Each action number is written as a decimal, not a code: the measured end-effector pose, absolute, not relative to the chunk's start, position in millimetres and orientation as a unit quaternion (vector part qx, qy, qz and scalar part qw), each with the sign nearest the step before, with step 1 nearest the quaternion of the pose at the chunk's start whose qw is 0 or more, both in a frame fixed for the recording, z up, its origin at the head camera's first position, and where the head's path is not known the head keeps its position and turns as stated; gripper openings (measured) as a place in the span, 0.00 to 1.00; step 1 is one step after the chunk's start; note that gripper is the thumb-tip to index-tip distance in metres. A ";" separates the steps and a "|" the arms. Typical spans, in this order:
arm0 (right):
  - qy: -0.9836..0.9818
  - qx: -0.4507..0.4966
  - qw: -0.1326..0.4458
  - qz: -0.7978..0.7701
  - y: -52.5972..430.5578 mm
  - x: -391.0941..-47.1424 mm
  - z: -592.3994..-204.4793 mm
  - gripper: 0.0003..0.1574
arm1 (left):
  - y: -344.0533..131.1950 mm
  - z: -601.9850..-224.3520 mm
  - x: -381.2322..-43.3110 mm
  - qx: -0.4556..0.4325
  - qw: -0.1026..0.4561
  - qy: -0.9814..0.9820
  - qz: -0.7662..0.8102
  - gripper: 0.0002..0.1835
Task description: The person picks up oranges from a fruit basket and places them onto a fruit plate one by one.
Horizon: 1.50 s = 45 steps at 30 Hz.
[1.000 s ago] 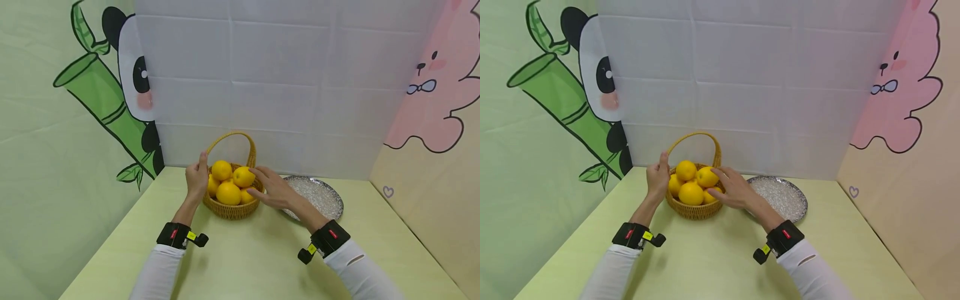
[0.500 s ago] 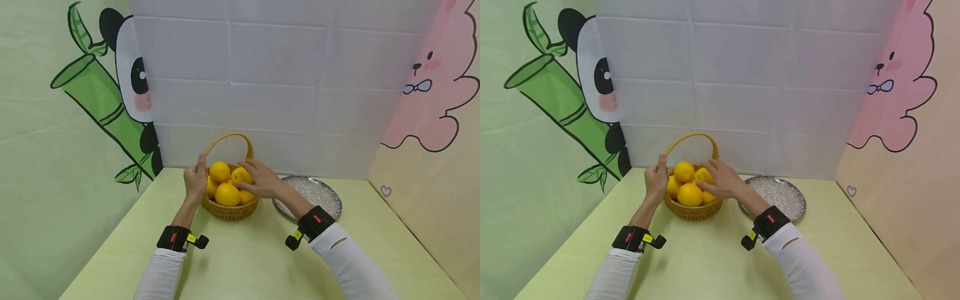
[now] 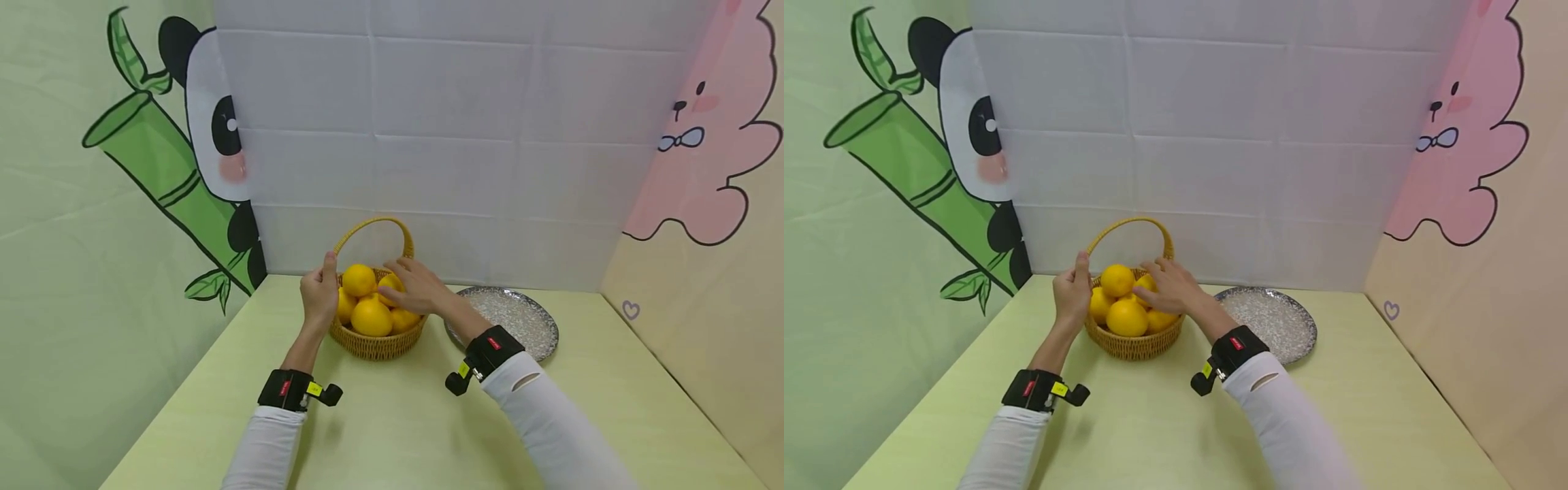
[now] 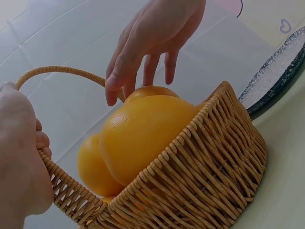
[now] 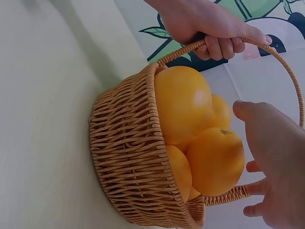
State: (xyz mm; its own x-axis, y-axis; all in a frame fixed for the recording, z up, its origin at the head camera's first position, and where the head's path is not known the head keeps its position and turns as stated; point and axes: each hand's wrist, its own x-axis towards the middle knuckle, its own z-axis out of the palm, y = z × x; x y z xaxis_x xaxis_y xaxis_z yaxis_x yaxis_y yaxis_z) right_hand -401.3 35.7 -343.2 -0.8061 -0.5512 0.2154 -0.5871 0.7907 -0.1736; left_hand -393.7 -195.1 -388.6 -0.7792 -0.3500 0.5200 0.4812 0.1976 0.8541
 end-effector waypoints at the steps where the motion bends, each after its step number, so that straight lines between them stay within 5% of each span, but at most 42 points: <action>1: -0.944 0.302 0.074 0.115 34.9 -402.3 -343.5 0.45 | -194.8 -388.8 -393.5 -0.047 0.329 -0.699 -0.633 0.39; 31: -0.939 0.297 0.023 0.174 25.3 -421.9 -346.3 0.38 | -193.4 -386.5 -393.8 -0.051 0.325 -0.702 -0.632 0.39; 45: -0.939 0.281 0.021 0.199 22.8 -426.4 -346.4 0.36 | -187.1 -361.2 -361.9 -0.055 0.307 -0.704 -0.638 0.36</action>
